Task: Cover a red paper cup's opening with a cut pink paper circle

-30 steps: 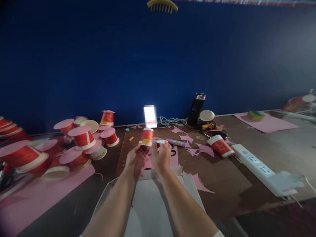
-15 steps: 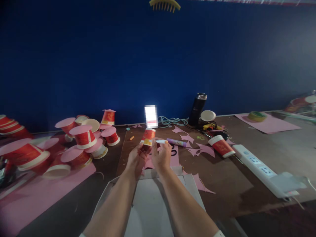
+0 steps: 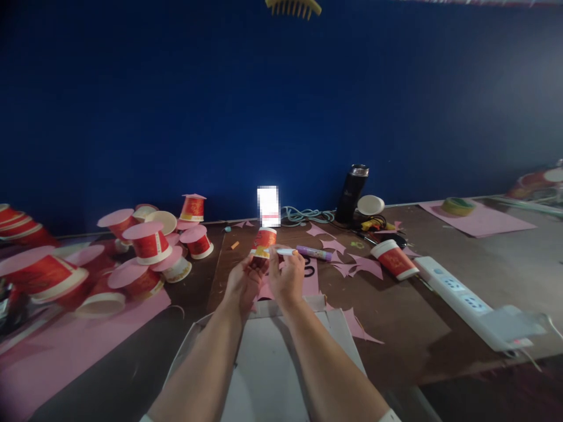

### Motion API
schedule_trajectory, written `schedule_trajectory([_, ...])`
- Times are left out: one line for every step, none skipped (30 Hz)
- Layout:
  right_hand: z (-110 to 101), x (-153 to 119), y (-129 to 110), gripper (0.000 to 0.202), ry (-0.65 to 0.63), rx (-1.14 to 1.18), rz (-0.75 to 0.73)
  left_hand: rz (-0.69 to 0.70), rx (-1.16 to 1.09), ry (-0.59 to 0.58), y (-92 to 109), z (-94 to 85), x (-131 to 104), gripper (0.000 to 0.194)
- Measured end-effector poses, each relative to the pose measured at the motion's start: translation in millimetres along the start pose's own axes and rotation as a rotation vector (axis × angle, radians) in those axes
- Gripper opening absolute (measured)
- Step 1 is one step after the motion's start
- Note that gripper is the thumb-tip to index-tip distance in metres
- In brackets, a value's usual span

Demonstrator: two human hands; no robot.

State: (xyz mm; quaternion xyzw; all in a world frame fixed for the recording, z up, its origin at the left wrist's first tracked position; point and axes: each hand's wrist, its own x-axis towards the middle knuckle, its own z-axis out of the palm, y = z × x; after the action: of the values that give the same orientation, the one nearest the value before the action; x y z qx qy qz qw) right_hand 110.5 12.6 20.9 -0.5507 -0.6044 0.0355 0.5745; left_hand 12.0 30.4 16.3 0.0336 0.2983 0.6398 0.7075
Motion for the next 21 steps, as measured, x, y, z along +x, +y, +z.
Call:
schedule_trajectory([0, 0, 0, 0.031, 0.003, 0.005, 0.002, 0.0, -0.002, -0.002, 0, -0.2, 0, 0.014])
schedule_trajectory([0, 0, 0, 0.031, 0.01, 0.013, 0.007, 0.002, -0.006, -0.01, 0, -0.4, -1, 0.014])
schedule_trajectory([0, 0, 0, 0.031, 0.019, 0.03, 0.015, 0.002, -0.013, -0.022, 0, -0.8, -1, 0.015])
schedule_trajectory([-1, 0, -1, 0.03, 0.031, 0.055, 0.027, 0.001, -0.023, -0.034, 1, -1.1, -2, 0.016])
schedule_trajectory([-1, 1, -2, 0.03, 0.046, 0.092, 0.044, 0.0, -0.036, -0.045, 2, -1.4, -2, 0.018])
schedule_trajectory([-2, 2, -3, 0.03, 0.066, 0.141, 0.069, 0.001, -0.05, -0.052, 4, -1.6, -3, 0.019])
schedule_trajectory([-2, 3, -4, 0.03, 0.09, 0.197, 0.102, 0.001, -0.063, -0.055, 5, -1.7, -3, 0.02])
schedule_trajectory([-2, 5, -4, 0.03, 0.115, 0.256, 0.142, -0.002, -0.073, -0.055, 6, -1.6, -3, 0.02])
schedule_trajectory([-2, 6, -4, 0.031, 0.138, 0.315, 0.189, -0.007, -0.08, -0.053, 7, -1.3, -3, 0.02])
schedule_trajectory([-1, 8, -3, 0.032, 0.161, 0.375, 0.236, -0.014, -0.086, -0.049, 8, -0.9, -3, 0.019])
schedule_trajectory([0, 9, -1, 0.033, 0.181, 0.435, 0.281, -0.022, -0.092, -0.047, 9, -0.5, -3, 0.019])
schedule_trajectory([2, 10, 2, 0.033, 0.193, 0.492, 0.327, -0.031, -0.099, -0.049, 10, 0.0, -4, 0.019])
schedule_trajectory([4, 11, 6, 0.032, 0.2, 0.544, 0.373, -0.035, -0.11, -0.054, 10, 0.3, -4, 0.019])
schedule_trajectory([6, 11, 11, 0.032, 0.197, 0.585, 0.42, -0.036, -0.121, -0.063, 11, 0.4, -5, 0.019])
schedule_trajectory([8, 12, 15, 0.031, 0.18, 0.613, 0.477, -0.038, -0.132, -0.076, 11, 0.3, -6, 0.019])
schedule_trajectory([10, 12, 19, 0.031, 0.155, 0.63, 0.535, -0.044, -0.141, -0.094, 11, -0.1, -7, 0.019])
schedule_trajectory([11, 12, 22, 0.032, 0.115, 0.649, 0.596, -0.054, -0.147, -0.116, 12, -0.7, -7, 0.019])
schedule_trajectory([13, 12, 24, 0.035, 0.072, 0.671, 0.653, -0.065, -0.151, -0.134, 12, -1.4, -8, 0.019])
schedule_trajectory([14, 11, 24, 0.037, 0.026, 0.699, 0.699, -0.078, -0.152, -0.151, 12, -2.3, -8, 0.02])
schedule_trajectory([14, 11, 23, 0.04, -0.02, 0.735, 0.73, -0.092, -0.151, -0.166, 12, -3.2, -8, 0.02])
schedule_trajectory([15, 10, 21, 0.042, -0.063, 0.778, 0.745, -0.105, -0.149, -0.175, 12, -4.0, -7, 0.02])
